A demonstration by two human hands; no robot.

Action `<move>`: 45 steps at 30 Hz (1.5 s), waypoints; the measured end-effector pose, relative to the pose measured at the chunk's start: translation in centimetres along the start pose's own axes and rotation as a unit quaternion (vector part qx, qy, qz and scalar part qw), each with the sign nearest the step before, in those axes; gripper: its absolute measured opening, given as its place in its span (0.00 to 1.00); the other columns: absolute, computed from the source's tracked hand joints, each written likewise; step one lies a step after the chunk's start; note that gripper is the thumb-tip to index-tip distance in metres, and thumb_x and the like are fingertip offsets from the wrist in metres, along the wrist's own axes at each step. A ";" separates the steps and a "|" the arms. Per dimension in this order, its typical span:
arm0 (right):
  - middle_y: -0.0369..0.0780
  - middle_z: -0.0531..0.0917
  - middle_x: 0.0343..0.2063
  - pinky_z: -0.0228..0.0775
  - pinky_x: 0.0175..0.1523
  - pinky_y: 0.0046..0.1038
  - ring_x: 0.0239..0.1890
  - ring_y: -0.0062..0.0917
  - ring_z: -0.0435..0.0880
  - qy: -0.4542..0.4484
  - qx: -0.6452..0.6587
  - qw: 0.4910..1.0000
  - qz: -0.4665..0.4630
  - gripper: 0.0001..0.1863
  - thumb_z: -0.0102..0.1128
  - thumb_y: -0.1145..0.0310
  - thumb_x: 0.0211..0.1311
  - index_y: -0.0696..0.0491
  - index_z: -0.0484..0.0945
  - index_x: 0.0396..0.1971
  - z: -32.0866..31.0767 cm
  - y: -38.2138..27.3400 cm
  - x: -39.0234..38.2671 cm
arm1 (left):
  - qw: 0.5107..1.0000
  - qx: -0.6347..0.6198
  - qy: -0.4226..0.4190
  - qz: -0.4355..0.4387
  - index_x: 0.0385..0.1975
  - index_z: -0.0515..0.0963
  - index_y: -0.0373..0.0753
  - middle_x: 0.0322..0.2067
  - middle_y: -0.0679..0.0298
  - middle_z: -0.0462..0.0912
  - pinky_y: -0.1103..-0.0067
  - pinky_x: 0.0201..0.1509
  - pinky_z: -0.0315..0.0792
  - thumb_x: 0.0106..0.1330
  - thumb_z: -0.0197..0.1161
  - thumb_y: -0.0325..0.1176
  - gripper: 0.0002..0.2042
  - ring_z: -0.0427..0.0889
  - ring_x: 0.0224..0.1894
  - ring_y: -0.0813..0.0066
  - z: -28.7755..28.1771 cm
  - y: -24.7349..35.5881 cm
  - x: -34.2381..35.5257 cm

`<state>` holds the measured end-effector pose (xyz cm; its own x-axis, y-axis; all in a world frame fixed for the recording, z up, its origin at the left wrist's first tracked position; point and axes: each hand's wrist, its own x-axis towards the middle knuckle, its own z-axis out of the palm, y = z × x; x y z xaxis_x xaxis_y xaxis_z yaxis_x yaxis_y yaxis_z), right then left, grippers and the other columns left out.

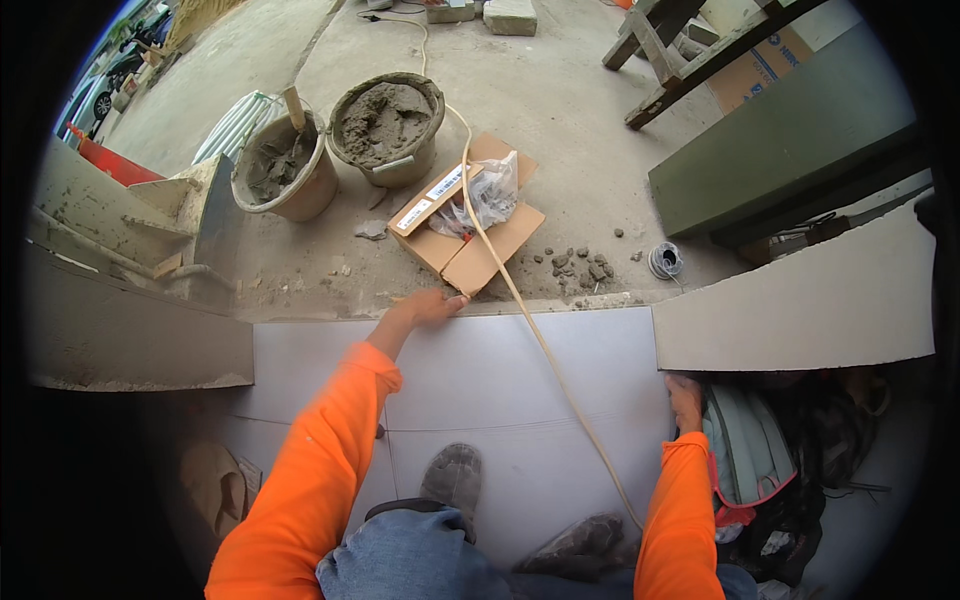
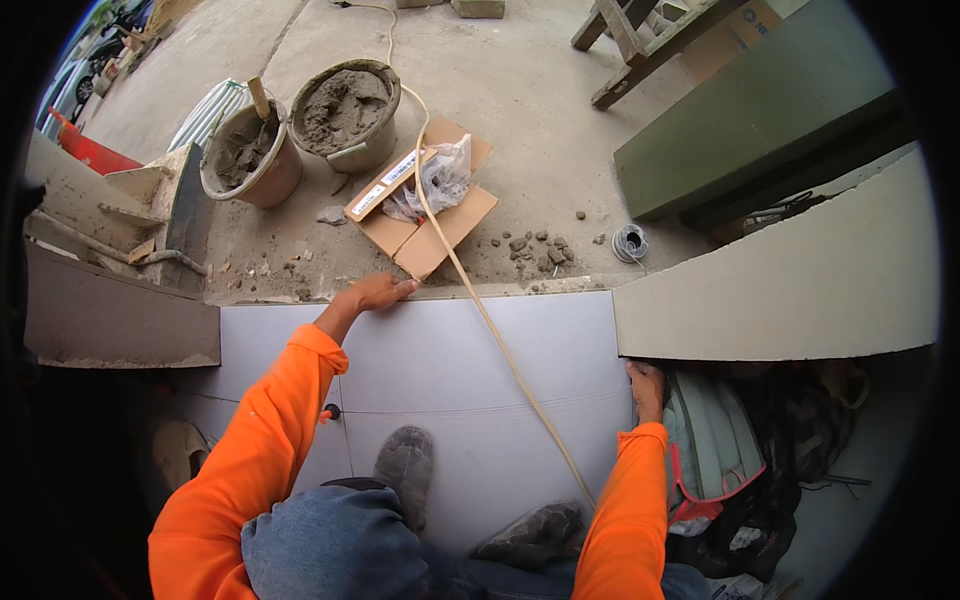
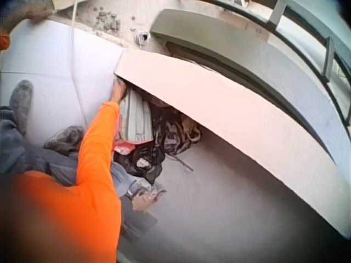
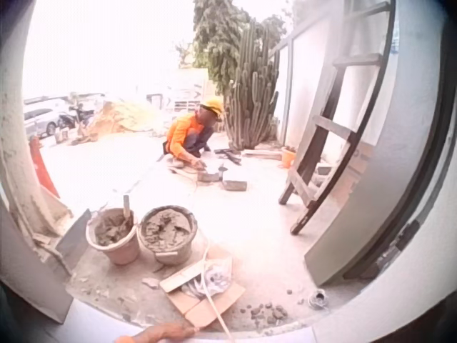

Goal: The person hammers nails into white panels on the floor, then picks up a panel and uses an angle grinder to cut it. The person handles panels, nails, a hammer, and an angle grinder during the task.

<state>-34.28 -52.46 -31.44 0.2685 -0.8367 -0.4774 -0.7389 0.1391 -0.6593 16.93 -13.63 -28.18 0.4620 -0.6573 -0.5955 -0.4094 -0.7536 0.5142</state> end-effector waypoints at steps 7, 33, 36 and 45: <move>0.47 0.91 0.44 0.75 0.57 0.31 0.47 0.30 0.88 0.013 -0.081 0.996 -0.039 0.21 0.70 0.62 0.68 0.65 0.87 0.50 0.4 -3.0 -1.7 | 0.984 0.031 -0.174 -0.024 0.60 0.81 0.27 0.59 0.43 0.83 0.64 0.68 0.72 0.66 0.64 0.67 0.42 0.82 0.63 0.49 -2.3 1.1 -1.6; 0.49 0.86 0.57 0.70 0.67 0.36 0.60 0.38 0.83 -0.006 -0.151 0.988 -0.039 0.25 0.66 0.63 0.72 0.63 0.78 0.61 1.3 -4.4 -2.4 | 0.965 -0.081 -0.251 -0.009 0.50 0.86 0.38 0.41 0.61 0.90 0.71 0.50 0.79 0.61 0.78 0.46 0.22 0.88 0.44 0.68 -3.4 0.4 0.1; 0.44 0.87 0.54 0.75 0.57 0.33 0.53 0.31 0.85 -0.006 -0.078 0.997 -0.003 0.24 0.67 0.67 0.72 0.61 0.76 0.63 1.4 -3.8 -2.4 | 0.965 -0.103 -0.241 0.000 0.52 0.84 0.37 0.40 0.61 0.89 0.73 0.48 0.79 0.63 0.78 0.41 0.21 0.86 0.43 0.70 -4.2 -1.0 0.1; 0.39 0.86 0.47 0.67 0.34 0.23 0.35 0.18 0.76 0.008 -0.010 0.995 0.103 0.23 0.69 0.64 0.72 0.57 0.77 0.62 0.9 -3.5 -2.7 | 0.988 -0.068 -0.104 0.091 0.55 0.81 0.39 0.48 0.56 0.87 0.64 0.58 0.77 0.64 0.76 0.37 0.21 0.85 0.53 0.55 -5.1 -2.9 -4.1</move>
<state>-31.83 -50.23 -28.36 0.1002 -0.7993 -0.5925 -0.7900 0.2981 -0.5358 20.21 -8.80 -24.10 0.2128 -0.7768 -0.5927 -0.3542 -0.6267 0.6941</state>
